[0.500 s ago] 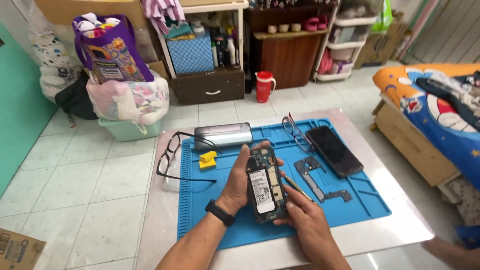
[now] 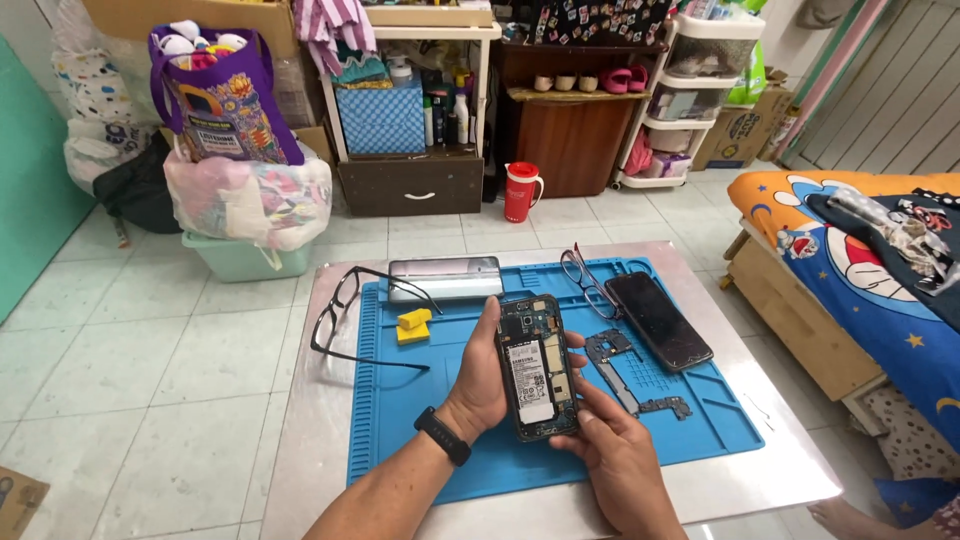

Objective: Unscrewing and prying off the internal back panel of a smartphone for repair.

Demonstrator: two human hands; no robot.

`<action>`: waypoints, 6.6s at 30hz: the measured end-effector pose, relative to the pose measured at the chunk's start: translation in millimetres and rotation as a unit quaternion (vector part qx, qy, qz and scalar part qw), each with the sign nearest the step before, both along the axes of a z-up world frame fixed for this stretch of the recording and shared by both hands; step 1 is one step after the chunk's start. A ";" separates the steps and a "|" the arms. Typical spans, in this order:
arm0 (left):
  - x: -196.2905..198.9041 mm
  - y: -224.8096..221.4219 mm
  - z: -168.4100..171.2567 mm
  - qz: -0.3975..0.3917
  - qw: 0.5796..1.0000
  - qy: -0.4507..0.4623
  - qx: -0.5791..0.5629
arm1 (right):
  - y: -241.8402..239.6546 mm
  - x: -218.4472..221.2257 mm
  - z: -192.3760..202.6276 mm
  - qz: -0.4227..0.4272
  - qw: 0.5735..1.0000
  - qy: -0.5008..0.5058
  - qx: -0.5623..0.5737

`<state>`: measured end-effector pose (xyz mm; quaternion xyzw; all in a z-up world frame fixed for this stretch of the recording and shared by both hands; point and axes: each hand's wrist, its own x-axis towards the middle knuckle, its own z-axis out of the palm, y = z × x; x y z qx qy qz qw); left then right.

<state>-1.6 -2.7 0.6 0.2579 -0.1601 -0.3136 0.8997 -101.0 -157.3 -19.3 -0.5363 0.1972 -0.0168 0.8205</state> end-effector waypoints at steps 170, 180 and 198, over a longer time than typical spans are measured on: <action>-16.2 3.7 2.7 0.252 0.888 -0.319 0.216 | -5.8 7.3 7.9 0.170 0.976 -0.116 -0.066; -18.4 14.3 14.9 0.285 0.809 -0.409 0.311 | -6.3 4.8 10.6 0.137 0.985 -0.108 -0.011; -32.8 24.3 19.8 0.331 0.291 -0.653 0.616 | -8.4 7.9 3.5 0.121 0.987 -0.102 0.007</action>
